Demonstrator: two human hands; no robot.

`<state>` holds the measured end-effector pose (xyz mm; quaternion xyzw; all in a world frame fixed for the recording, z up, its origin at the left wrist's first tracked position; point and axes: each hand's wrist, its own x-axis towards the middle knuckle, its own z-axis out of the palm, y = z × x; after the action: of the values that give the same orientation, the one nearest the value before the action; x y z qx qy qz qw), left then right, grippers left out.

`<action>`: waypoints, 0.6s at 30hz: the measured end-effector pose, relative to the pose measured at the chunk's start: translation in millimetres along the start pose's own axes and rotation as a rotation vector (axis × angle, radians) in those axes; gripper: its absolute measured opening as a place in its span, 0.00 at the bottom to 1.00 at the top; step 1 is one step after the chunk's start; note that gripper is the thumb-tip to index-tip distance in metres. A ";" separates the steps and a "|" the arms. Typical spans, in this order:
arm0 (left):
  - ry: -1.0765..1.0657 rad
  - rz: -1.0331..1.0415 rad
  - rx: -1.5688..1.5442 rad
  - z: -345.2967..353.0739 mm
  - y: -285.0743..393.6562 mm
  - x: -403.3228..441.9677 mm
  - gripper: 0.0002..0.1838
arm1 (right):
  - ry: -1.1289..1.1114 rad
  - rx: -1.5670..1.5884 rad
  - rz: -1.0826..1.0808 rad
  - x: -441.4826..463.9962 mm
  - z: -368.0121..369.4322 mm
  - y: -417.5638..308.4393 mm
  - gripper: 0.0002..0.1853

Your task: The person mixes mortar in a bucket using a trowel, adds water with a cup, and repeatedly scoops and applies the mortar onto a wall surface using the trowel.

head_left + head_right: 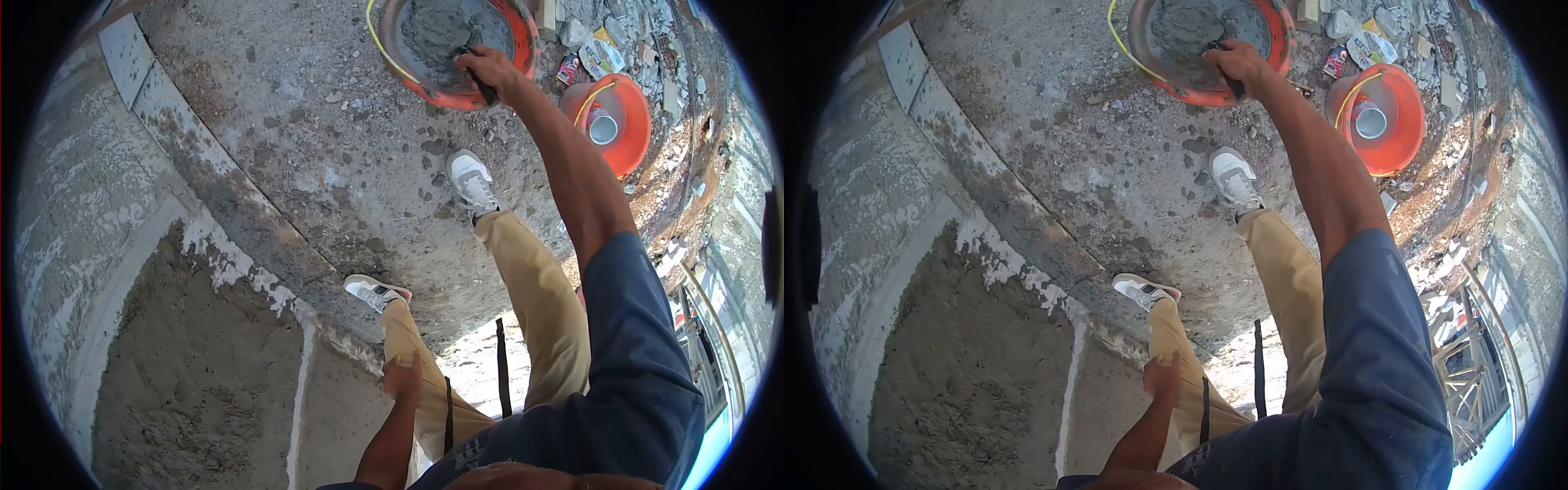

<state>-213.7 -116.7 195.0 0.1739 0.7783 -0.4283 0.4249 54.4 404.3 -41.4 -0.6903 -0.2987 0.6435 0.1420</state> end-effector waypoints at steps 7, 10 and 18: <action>-0.037 0.125 -0.015 7.8 -13.3 6.5 0.44 | 0.014 -0.005 -0.312 -70.0 -26.9 29.9 0.15; 0.184 0.445 -0.148 13.3 -49.4 -6.9 0.45 | 0.049 -0.061 -0.241 -74.5 -20.3 29.3 0.15; -0.048 0.183 -0.175 -23.7 -69.9 13.8 0.41 | 0.175 0.167 -0.390 -186.5 74.6 -2.1 0.23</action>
<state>-278.2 -138.7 226.6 0.1963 0.7833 -0.3220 0.4942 -17.5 280.8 99.9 -0.6587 -0.3587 0.5640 0.3456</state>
